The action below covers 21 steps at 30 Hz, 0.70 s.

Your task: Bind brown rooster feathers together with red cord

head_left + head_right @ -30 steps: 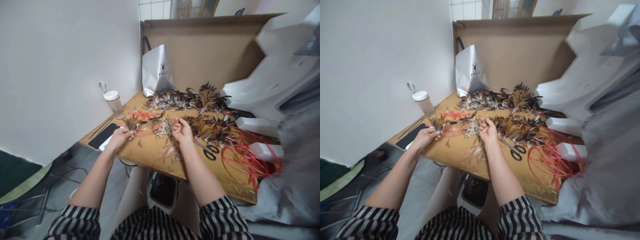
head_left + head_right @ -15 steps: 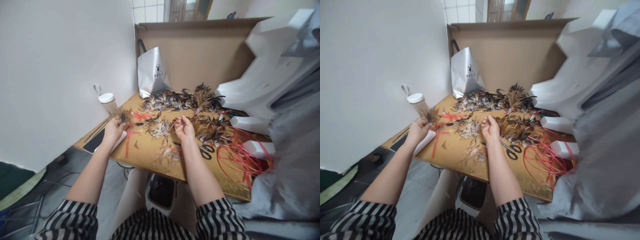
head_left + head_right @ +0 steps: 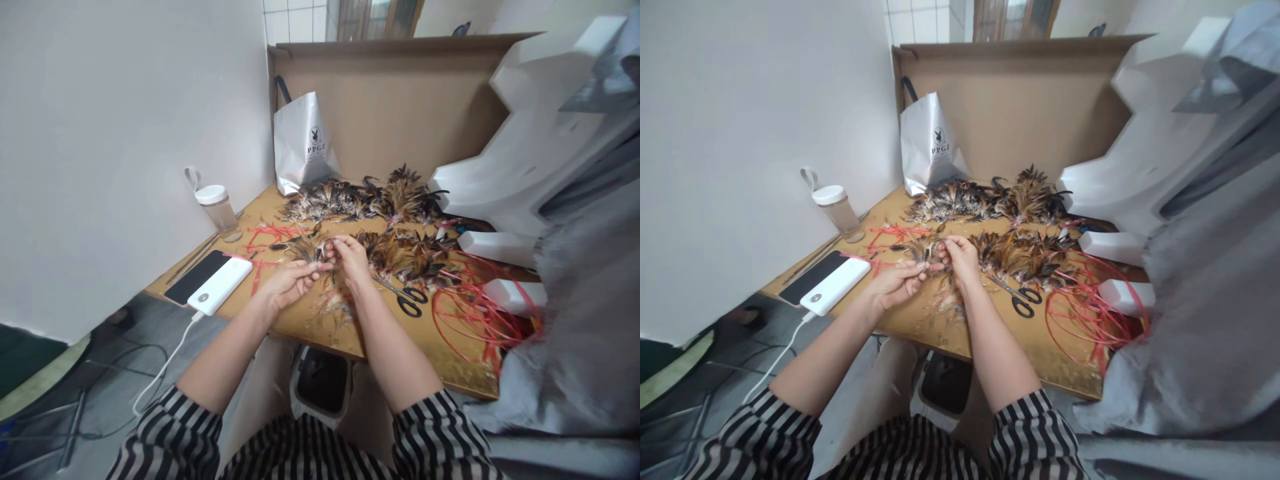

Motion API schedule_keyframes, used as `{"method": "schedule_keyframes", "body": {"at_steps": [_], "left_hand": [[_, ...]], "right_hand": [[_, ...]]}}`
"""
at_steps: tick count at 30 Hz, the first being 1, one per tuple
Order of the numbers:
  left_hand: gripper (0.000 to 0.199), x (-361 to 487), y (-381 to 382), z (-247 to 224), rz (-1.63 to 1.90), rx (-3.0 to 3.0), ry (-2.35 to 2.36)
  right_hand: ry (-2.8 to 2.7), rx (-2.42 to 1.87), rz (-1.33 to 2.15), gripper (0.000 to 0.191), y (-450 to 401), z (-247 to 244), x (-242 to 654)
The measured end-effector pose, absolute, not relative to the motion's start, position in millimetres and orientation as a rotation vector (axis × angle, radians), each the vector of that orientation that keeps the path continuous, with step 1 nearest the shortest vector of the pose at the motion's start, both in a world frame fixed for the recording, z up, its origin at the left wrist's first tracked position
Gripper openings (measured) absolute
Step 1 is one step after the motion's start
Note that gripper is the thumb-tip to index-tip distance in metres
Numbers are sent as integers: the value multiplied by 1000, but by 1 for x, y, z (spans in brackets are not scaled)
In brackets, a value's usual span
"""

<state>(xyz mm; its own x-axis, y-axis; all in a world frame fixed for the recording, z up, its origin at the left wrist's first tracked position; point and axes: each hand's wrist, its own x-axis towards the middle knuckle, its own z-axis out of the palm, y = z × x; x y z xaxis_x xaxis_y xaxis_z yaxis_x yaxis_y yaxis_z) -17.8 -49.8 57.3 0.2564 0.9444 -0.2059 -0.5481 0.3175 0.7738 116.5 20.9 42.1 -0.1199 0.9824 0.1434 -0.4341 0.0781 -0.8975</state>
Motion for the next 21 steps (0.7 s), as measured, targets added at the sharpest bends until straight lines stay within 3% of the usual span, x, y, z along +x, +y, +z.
{"method": "schedule_keyframes", "body": {"at_steps": [11, 21], "left_hand": [[7, -24, -45, 44, 1255, 512, 834], [10, -41, -35, 31, 1378, 692, 1107]], "right_hand": [[-875, -664, 1568, 21, 23, 42, 119], [-1137, -523, 1698, 25, 8, 46, 112]]}}
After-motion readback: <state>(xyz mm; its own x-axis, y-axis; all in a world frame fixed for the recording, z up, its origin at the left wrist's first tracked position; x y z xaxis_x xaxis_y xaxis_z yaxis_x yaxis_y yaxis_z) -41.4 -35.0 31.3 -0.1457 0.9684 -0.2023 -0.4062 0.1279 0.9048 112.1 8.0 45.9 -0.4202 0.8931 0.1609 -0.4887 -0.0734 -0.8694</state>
